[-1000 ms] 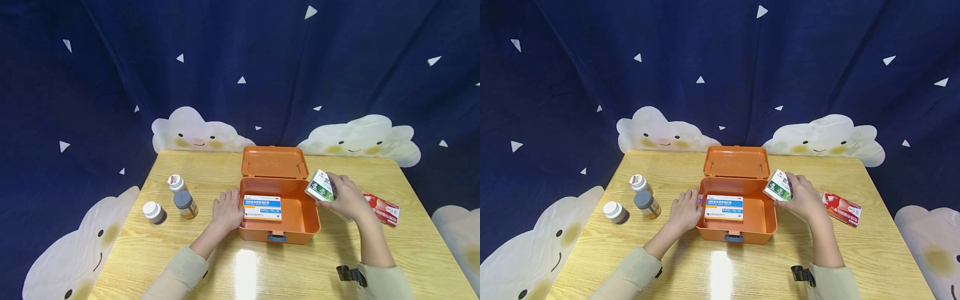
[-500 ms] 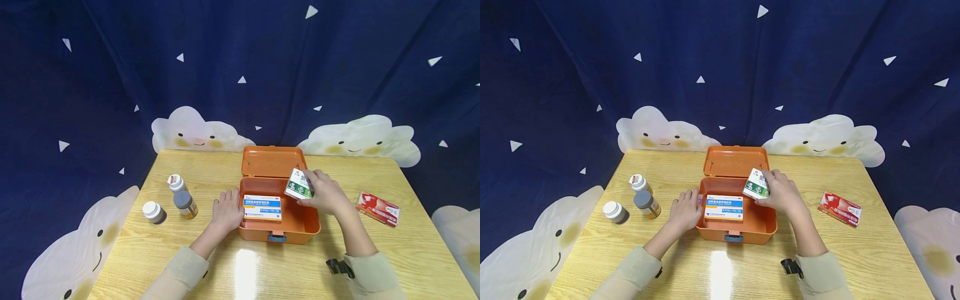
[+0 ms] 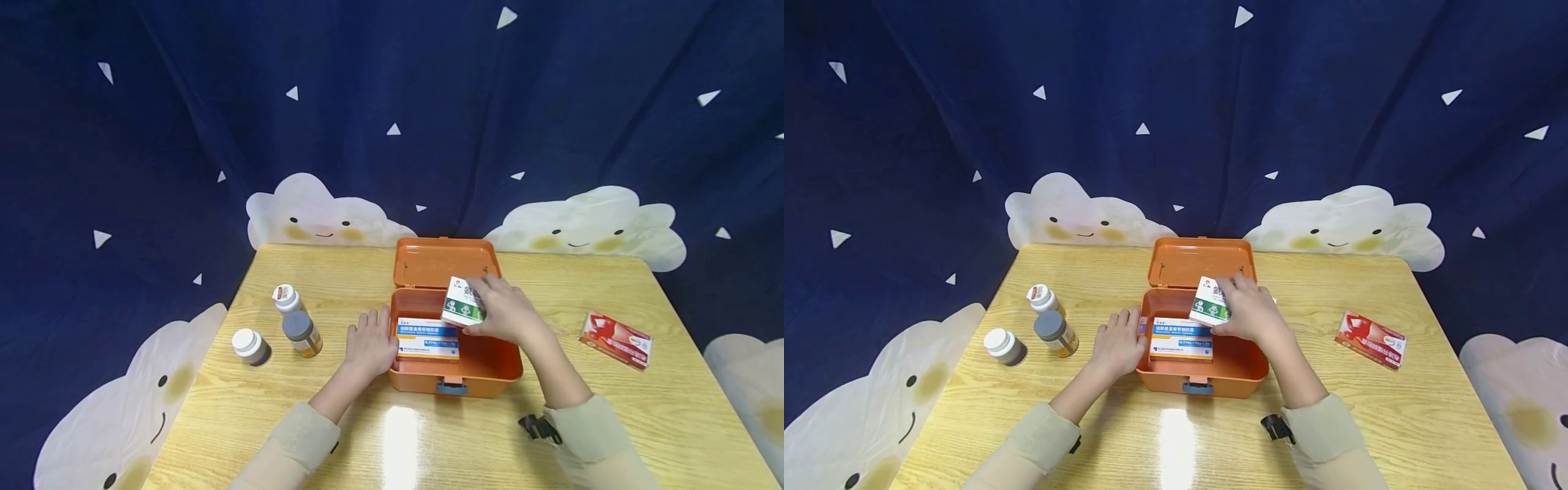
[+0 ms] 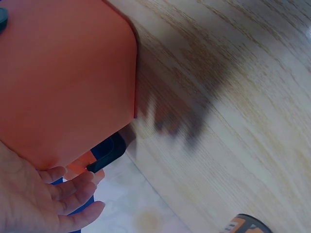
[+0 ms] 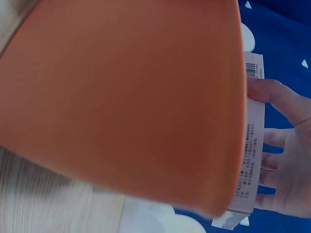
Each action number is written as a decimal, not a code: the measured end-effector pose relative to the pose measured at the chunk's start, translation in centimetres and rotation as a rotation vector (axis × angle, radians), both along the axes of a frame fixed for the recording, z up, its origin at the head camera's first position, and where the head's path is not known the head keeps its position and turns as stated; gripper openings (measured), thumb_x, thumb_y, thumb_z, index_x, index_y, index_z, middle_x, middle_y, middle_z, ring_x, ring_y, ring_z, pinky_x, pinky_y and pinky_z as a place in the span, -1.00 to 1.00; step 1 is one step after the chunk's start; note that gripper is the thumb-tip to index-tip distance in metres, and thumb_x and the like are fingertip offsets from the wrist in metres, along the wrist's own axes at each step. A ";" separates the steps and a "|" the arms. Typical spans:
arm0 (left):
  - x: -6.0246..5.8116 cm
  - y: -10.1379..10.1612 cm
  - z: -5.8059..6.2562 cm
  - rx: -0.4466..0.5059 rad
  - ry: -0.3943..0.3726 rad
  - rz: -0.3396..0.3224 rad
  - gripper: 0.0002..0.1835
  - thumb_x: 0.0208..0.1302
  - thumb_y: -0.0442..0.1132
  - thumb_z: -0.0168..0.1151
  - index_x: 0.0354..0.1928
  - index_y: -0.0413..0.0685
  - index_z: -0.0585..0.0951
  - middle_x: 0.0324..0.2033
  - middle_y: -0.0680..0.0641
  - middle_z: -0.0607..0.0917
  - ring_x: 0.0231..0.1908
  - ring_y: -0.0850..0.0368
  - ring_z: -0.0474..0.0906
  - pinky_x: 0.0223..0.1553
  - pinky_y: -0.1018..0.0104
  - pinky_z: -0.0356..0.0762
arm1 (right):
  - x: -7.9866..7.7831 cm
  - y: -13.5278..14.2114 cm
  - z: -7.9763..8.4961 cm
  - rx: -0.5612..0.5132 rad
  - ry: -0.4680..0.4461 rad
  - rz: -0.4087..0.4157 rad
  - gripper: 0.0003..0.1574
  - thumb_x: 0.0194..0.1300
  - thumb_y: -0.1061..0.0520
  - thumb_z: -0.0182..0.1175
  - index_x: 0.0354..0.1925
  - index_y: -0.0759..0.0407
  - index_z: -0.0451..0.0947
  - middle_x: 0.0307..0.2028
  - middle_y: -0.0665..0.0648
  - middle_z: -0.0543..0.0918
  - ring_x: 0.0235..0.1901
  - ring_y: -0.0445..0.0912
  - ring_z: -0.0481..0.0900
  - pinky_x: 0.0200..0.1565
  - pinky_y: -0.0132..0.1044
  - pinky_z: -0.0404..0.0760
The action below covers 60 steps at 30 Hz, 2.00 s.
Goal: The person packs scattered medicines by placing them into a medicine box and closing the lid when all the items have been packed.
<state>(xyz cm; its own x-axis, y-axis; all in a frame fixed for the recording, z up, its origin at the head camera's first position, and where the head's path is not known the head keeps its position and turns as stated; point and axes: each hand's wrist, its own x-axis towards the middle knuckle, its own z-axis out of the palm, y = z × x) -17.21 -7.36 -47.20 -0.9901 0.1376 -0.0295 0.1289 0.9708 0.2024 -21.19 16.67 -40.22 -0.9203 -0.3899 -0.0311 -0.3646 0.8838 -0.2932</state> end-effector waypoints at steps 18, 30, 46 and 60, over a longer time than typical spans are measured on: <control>0.0 0.0 0.0 0.006 0.011 0.009 -0.45 0.19 -0.09 -0.07 0.23 -0.13 0.23 -0.05 -0.17 0.43 -0.02 -0.10 0.32 -0.13 -0.02 0.33 | -0.3 -4.2 -2.6 0.108 0.009 0.131 0.14 -0.28 -0.18 0.49 0.25 0.14 0.26 0.06 0.23 0.40 0.03 0.12 0.36 0.04 0.15 0.32; 0.0 0.0 0.1 0.003 0.002 0.004 -0.44 0.21 -0.08 -0.05 0.24 -0.14 0.24 -0.03 -0.18 0.43 0.00 -0.10 0.32 -0.11 -0.03 0.32 | -0.5 -6.2 -4.8 0.165 0.007 0.206 0.10 -0.28 -0.16 0.49 0.21 0.15 0.29 -0.02 0.18 0.42 -0.05 0.07 0.36 -0.03 0.05 0.38; 0.0 0.0 0.1 0.005 -0.021 0.006 -0.41 0.22 -0.05 -0.04 0.26 -0.14 0.21 0.02 -0.18 0.42 0.04 -0.11 0.31 -0.07 -0.04 0.32 | -1.0 -8.1 -6.4 0.251 -0.073 0.228 0.14 -0.22 -0.23 0.45 0.26 0.13 0.21 0.12 0.21 0.37 0.09 0.09 0.32 0.06 0.09 0.33; 0.0 0.0 0.0 0.017 -0.014 0.011 -0.43 0.21 -0.08 -0.02 0.24 -0.13 0.23 -0.02 -0.19 0.43 0.01 -0.12 0.32 -0.08 -0.05 0.32 | -1.5 -8.8 -8.3 0.282 -0.069 0.243 0.08 -0.24 -0.22 0.45 0.18 0.16 0.24 0.03 0.20 0.39 0.03 0.12 0.37 -0.05 0.08 0.42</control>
<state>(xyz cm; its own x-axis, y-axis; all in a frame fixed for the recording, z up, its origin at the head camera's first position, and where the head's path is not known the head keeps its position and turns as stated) -17.21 -7.33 -47.19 -0.9910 0.1276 -0.0407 0.1156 0.9685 0.2207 -22.72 7.85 -48.48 -0.7940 -0.5638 -0.2273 -0.5613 0.8236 -0.0820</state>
